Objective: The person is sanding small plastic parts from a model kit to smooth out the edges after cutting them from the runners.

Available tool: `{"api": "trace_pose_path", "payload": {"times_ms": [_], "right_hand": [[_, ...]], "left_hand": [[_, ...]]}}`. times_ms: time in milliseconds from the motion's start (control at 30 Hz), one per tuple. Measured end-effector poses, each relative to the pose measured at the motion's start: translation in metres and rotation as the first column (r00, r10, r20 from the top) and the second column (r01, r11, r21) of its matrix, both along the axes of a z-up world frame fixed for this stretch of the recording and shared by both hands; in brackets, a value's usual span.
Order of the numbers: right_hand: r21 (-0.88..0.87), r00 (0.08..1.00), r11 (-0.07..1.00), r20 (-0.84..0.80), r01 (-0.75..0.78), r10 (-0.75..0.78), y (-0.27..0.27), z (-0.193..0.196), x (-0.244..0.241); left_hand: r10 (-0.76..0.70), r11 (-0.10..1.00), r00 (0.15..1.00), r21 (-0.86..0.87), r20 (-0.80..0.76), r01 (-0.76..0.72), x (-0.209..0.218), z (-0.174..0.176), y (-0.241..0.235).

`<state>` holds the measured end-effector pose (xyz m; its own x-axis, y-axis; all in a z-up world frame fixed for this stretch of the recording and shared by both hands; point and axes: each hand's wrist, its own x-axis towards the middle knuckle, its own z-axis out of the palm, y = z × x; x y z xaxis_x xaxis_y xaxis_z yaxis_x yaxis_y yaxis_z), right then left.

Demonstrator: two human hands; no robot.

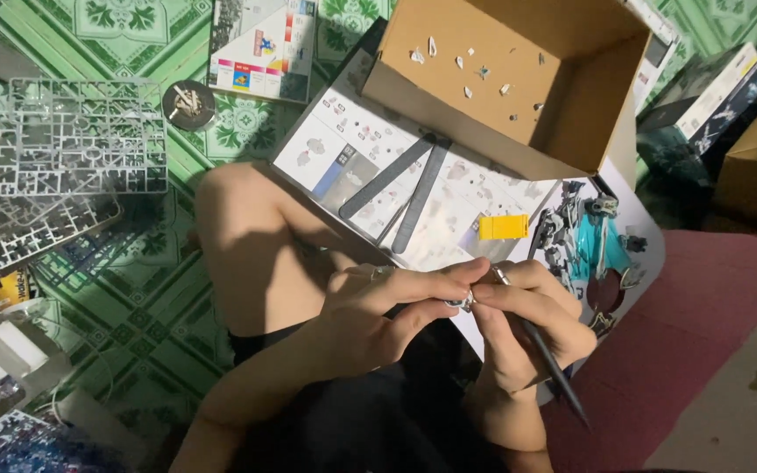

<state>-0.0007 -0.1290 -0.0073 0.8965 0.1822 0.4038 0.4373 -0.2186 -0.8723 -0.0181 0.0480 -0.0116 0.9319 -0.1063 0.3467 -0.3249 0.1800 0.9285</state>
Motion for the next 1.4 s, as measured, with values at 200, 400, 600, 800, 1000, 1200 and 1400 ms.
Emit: {"api": "trace_pose_path", "payload": {"times_ms": [200,400,600,800,1000,1200,1400], "right_hand": [[-0.088,0.999,0.995,-0.017,0.048,-0.05,-0.008,0.002,0.003],[-0.025,0.995,0.996,-0.056,0.081,-0.083,-0.027,-0.012,0.005],[0.118,0.997,0.99,0.0,0.079,-0.079,-0.045,-0.025,0.006],[0.201,0.997,0.977,-0.027,0.075,-0.071,-0.052,-0.031,0.009],[0.235,0.996,0.968,-0.036,0.086,-0.079,-0.054,-0.035,0.006],[-0.005,0.993,0.993,0.029,0.116,-0.116,-0.05,-0.025,0.015],[-0.831,0.983,0.532,0.184,0.163,-0.013,-0.056,-0.054,0.039]], "left_hand": [[0.001,0.999,1.0,0.047,-0.018,-0.001,0.005,-0.004,-0.008],[0.009,0.998,1.0,0.061,-0.009,-0.008,0.016,-0.002,-0.024],[0.073,0.985,0.986,0.147,0.152,-0.096,0.025,0.002,-0.043],[0.032,0.992,0.988,0.116,0.15,-0.05,0.028,0.003,-0.05],[0.087,0.975,0.971,0.18,0.222,-0.128,0.025,0.005,-0.053],[0.188,0.93,0.965,0.283,0.184,-0.235,0.029,0.005,-0.044],[0.01,0.956,0.991,-0.289,-0.136,-0.049,0.023,-0.022,-0.048]]}}
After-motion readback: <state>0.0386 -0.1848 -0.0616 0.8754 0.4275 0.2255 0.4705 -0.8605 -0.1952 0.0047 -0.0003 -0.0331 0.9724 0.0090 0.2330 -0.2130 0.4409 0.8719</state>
